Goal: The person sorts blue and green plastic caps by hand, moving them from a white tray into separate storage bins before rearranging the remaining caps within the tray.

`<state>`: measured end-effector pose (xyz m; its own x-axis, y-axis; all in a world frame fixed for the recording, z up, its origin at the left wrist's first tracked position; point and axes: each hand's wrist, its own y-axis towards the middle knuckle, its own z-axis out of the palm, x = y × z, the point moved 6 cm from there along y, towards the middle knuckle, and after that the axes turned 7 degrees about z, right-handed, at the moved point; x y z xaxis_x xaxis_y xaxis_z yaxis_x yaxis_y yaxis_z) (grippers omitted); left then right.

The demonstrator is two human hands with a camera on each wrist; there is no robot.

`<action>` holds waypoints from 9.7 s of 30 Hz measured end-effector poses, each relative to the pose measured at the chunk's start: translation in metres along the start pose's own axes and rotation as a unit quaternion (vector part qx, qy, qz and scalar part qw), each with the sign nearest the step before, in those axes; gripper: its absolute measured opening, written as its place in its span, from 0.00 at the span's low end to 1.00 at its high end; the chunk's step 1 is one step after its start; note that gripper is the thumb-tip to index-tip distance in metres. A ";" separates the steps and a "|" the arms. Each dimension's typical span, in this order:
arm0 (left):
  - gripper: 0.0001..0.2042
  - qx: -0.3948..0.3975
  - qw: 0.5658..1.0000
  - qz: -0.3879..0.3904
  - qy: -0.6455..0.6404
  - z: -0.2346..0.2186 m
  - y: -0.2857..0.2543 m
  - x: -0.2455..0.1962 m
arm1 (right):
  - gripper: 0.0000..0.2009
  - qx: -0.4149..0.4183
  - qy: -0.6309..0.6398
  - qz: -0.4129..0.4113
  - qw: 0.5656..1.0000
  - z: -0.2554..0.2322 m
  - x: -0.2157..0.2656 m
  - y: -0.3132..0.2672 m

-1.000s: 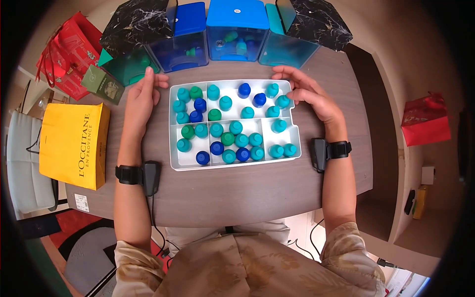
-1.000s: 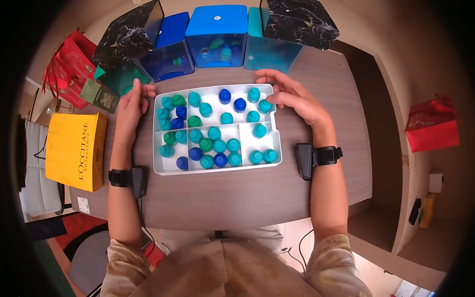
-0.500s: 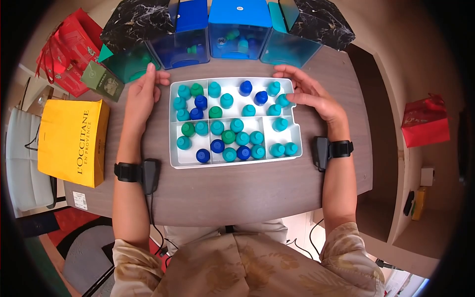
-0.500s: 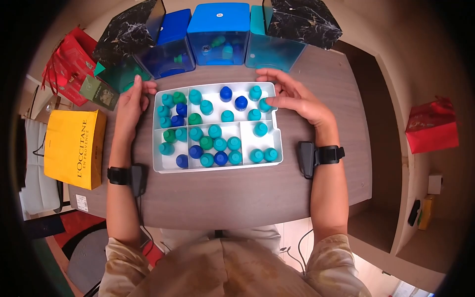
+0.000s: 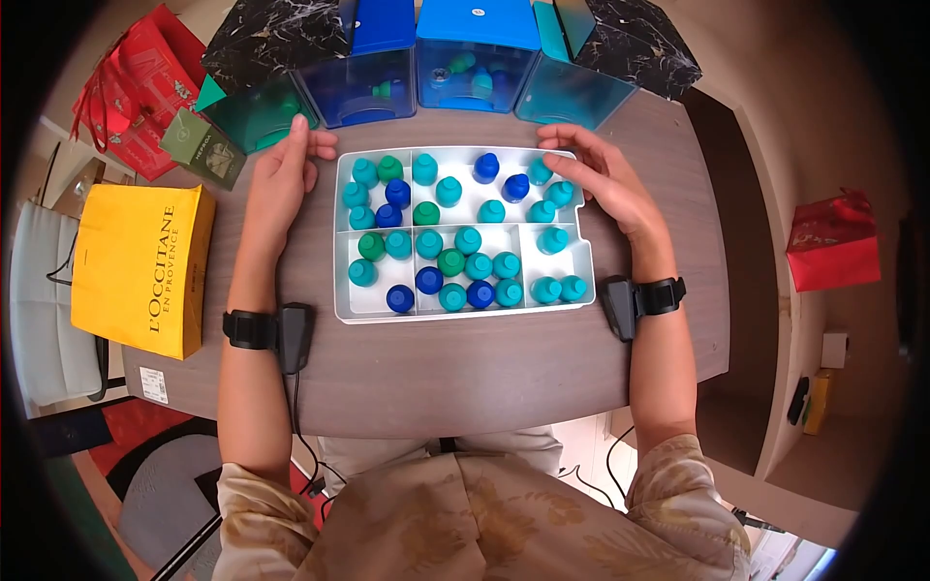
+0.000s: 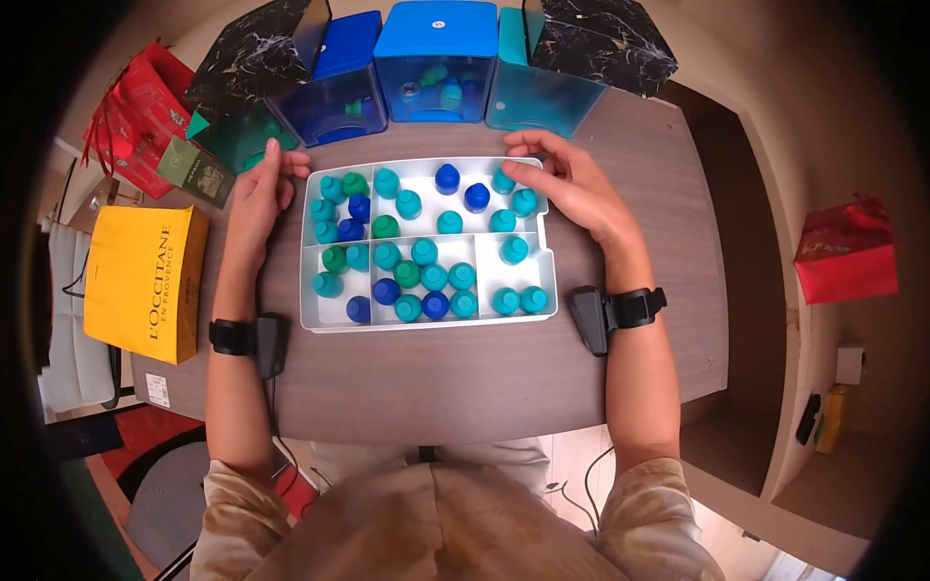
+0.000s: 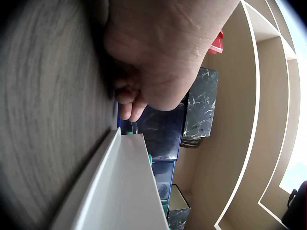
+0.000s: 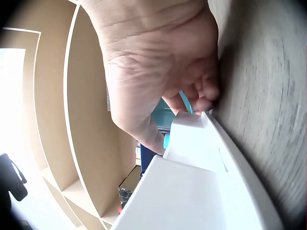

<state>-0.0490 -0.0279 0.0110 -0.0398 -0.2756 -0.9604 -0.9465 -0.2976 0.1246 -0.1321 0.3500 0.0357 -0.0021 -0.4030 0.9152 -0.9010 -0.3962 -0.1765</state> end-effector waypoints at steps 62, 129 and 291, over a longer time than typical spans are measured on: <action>0.31 0.188 0.854 0.393 0.284 0.073 -0.061 -0.104 | 0.31 -0.048 0.069 0.020 0.996 -0.007 -0.023 0.013; 0.35 0.208 0.876 0.300 0.316 0.020 -0.111 -0.110 | 0.33 -0.055 0.046 -0.001 0.997 -0.009 -0.025 0.014; 0.44 0.343 0.768 0.379 0.386 0.099 -0.106 -0.128 | 0.29 -0.031 0.093 0.002 0.995 -0.006 -0.025 0.013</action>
<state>0.0246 0.1299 0.0964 -0.7110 -0.6713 -0.2095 -0.7021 0.6940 0.1593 -0.1463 0.3603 0.0128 -0.0805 -0.2415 0.9671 -0.9261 -0.3406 -0.1621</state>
